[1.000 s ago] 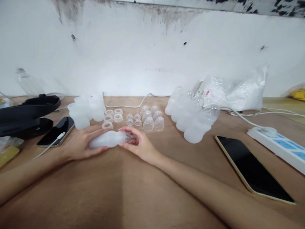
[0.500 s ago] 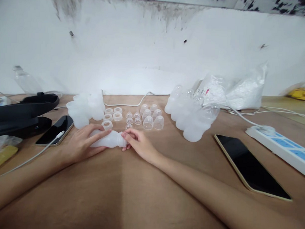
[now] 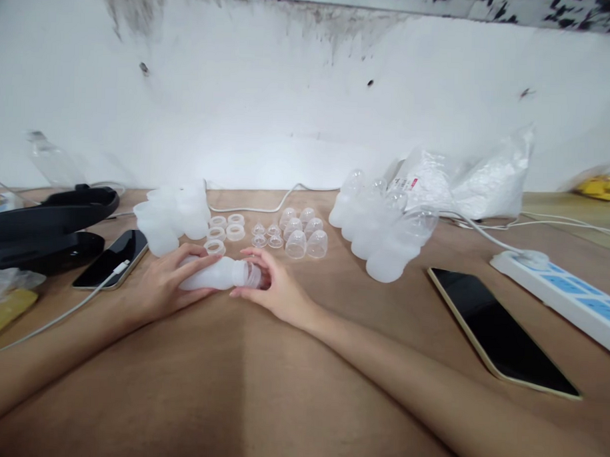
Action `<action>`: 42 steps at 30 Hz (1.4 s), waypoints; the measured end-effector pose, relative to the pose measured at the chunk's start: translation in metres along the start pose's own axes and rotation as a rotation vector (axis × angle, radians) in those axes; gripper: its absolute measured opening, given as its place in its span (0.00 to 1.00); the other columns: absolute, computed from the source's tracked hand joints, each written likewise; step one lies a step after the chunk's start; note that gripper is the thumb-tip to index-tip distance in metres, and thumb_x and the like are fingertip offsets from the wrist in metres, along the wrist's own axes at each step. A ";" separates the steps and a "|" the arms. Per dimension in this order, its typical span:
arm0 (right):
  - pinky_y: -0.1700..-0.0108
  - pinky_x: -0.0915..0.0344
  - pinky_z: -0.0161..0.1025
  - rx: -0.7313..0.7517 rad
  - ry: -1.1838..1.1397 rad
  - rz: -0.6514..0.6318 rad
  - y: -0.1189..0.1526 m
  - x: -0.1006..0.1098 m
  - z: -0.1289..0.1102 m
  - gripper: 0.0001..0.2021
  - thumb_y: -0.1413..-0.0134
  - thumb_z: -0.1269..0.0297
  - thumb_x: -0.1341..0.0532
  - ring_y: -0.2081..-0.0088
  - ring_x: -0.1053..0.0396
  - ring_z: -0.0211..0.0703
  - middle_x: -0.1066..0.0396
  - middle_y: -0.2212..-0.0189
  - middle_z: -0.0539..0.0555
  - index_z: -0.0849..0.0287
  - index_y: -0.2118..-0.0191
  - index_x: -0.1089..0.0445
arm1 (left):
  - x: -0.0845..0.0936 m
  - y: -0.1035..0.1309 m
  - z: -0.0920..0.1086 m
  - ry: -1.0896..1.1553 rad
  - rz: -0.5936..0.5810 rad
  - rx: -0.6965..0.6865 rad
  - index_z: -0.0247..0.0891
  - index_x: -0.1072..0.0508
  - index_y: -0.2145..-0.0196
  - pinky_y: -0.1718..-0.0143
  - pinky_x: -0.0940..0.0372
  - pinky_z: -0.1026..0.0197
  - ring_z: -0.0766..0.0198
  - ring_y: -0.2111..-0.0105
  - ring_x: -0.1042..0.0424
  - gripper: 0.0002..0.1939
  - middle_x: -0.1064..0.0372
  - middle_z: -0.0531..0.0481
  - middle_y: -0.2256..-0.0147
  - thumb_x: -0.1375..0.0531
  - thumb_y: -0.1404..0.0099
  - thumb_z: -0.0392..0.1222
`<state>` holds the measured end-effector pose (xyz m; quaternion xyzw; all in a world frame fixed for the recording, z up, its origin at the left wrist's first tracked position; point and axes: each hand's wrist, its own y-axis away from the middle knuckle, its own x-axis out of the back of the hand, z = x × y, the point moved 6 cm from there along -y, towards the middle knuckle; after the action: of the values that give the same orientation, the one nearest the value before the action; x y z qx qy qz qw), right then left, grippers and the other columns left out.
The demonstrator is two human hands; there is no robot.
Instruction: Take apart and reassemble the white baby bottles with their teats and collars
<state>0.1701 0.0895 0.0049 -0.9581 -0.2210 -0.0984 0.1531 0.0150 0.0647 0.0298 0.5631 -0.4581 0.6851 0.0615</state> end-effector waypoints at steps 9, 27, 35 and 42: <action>0.56 0.34 0.41 0.118 0.099 0.042 0.001 0.006 -0.008 0.21 0.60 0.63 0.35 0.52 0.39 0.44 0.42 0.52 0.53 0.49 0.55 0.35 | -0.001 0.000 -0.003 0.069 -0.031 0.050 0.40 0.39 0.49 0.64 0.35 0.59 0.60 0.61 0.32 0.22 0.37 0.44 0.58 0.46 0.40 0.49; 0.66 0.37 0.38 0.010 0.258 0.086 0.003 0.008 -0.004 0.17 0.60 0.56 0.37 0.66 0.34 0.41 0.30 0.64 0.51 0.53 0.60 0.32 | 0.005 0.001 0.015 -0.054 -0.059 -0.034 0.41 0.41 0.48 0.65 0.36 0.59 0.57 0.62 0.31 0.23 0.35 0.45 0.56 0.47 0.40 0.49; 0.76 0.39 0.33 -0.005 0.193 0.165 0.004 0.012 -0.003 0.17 0.60 0.56 0.36 0.74 0.36 0.36 0.32 0.68 0.50 0.55 0.62 0.34 | 0.012 -0.002 -0.013 0.329 0.015 0.327 0.37 0.48 0.47 0.58 0.38 0.55 0.57 0.56 0.36 0.23 0.38 0.43 0.52 0.51 0.38 0.47; 0.82 0.39 0.33 -0.107 0.074 0.185 0.002 0.017 0.007 0.19 0.61 0.56 0.36 0.82 0.40 0.30 0.31 0.64 0.52 0.53 0.59 0.32 | 0.002 0.003 -0.015 0.226 -0.091 0.141 0.43 0.40 0.50 0.59 0.37 0.55 0.56 0.56 0.35 0.21 0.37 0.46 0.52 0.45 0.41 0.48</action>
<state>0.1869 0.0968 0.0019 -0.9769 -0.1203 -0.1310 0.1183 0.0018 0.0732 0.0306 0.5056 -0.3729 0.7711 0.1039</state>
